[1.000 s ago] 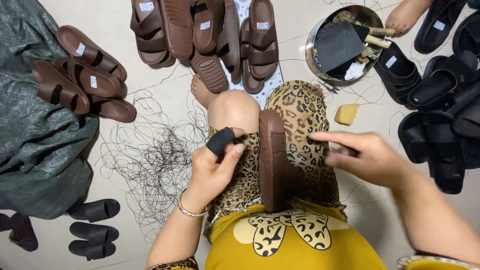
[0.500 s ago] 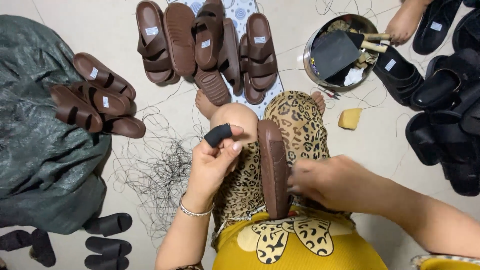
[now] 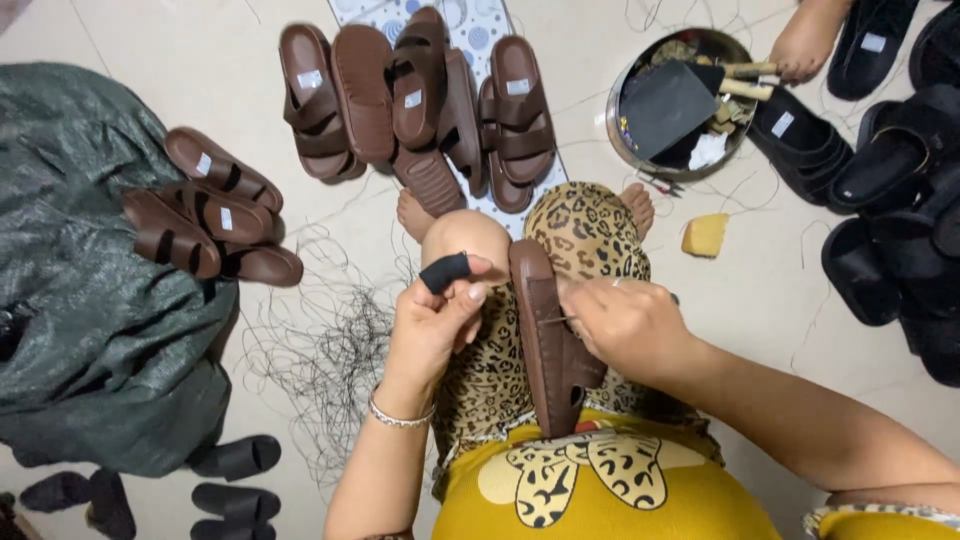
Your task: Hand-sewing a strap onto a brown sandal using a needle and thread.
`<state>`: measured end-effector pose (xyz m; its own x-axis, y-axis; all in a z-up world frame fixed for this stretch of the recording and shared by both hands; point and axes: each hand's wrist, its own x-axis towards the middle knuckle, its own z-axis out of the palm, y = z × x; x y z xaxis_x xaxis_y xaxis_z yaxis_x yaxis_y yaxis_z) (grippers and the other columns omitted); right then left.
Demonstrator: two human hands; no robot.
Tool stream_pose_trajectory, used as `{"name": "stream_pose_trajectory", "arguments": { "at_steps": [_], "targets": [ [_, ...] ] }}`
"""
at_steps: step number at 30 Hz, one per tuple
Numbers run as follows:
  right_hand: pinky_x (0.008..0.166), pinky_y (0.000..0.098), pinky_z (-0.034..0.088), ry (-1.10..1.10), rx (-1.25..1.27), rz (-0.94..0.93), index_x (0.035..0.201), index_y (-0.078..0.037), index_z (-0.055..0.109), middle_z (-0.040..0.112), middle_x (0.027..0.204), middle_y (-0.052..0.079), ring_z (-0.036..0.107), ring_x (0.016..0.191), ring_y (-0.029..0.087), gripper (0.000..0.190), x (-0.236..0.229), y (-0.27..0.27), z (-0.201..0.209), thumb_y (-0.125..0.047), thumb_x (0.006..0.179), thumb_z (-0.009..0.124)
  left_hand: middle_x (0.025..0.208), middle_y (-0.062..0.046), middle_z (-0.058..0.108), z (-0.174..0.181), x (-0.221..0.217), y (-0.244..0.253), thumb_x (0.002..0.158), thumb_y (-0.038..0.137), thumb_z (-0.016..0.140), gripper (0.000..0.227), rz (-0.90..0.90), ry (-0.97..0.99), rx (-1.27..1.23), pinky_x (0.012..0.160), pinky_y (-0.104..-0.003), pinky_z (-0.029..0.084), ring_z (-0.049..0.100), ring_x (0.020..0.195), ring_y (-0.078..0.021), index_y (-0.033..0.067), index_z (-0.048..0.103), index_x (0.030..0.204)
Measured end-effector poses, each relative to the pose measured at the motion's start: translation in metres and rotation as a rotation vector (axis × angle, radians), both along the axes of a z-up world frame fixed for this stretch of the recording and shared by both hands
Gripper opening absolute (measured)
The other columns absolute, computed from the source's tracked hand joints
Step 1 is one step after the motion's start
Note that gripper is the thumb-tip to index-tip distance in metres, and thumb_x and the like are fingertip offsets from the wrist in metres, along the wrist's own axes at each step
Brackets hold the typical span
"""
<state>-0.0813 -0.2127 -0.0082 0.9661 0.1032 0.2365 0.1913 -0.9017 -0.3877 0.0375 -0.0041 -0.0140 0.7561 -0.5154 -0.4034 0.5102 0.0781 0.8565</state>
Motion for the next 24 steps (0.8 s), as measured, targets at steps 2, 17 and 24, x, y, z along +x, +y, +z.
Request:
{"name": "stream_pose_trajectory", "arguments": {
  "at_steps": [2, 17, 24],
  "targets": [
    [0.043, 0.0197, 0.047, -0.041, 0.018, -0.005, 0.083, -0.012, 0.07, 0.061, 0.059, -0.002, 0.06, 0.048, 0.012, 0.018, -0.003, 0.0, -0.027, -0.018, 0.098, 0.063, 0.056, -0.002, 0.053, -0.001, 0.0, -0.002, 0.092, 0.007, 0.072, 0.026, -0.01, -0.016, 0.003, 0.031, -0.02, 0.037, 0.052, 0.037, -0.0111, -0.0063, 0.069, 0.115],
    [0.093, 0.0404, 0.053, -0.081, 0.207, -0.603, 0.118, 0.006, 0.077, 0.075, 0.11, 0.018, 0.069, 0.1, 0.029, 0.011, -0.051, -0.145, -0.037, 0.005, 0.111, 0.069, 0.103, -0.013, 0.065, -0.025, 0.033, 0.124, 0.103, 0.025, 0.059, 0.029, -0.165, -1.114, 1.398, 0.06, -0.042, 0.052, 0.061, 0.078, -0.0312, 0.0, 0.07, 0.113],
    [0.095, 0.0306, 0.063, 0.136, 0.626, -0.284, 0.124, -0.009, 0.069, 0.07, 0.119, 0.01, 0.067, 0.103, 0.02, 0.028, -0.007, -0.021, 0.011, -0.006, 0.097, 0.063, 0.129, -0.015, 0.067, 0.034, -0.029, 0.017, 0.101, 0.032, 0.055, 0.045, -0.399, -0.626, 0.439, 0.108, -0.042, 0.053, 0.066, 0.12, -0.0287, 0.0028, 0.058, 0.135]
  ]
}}
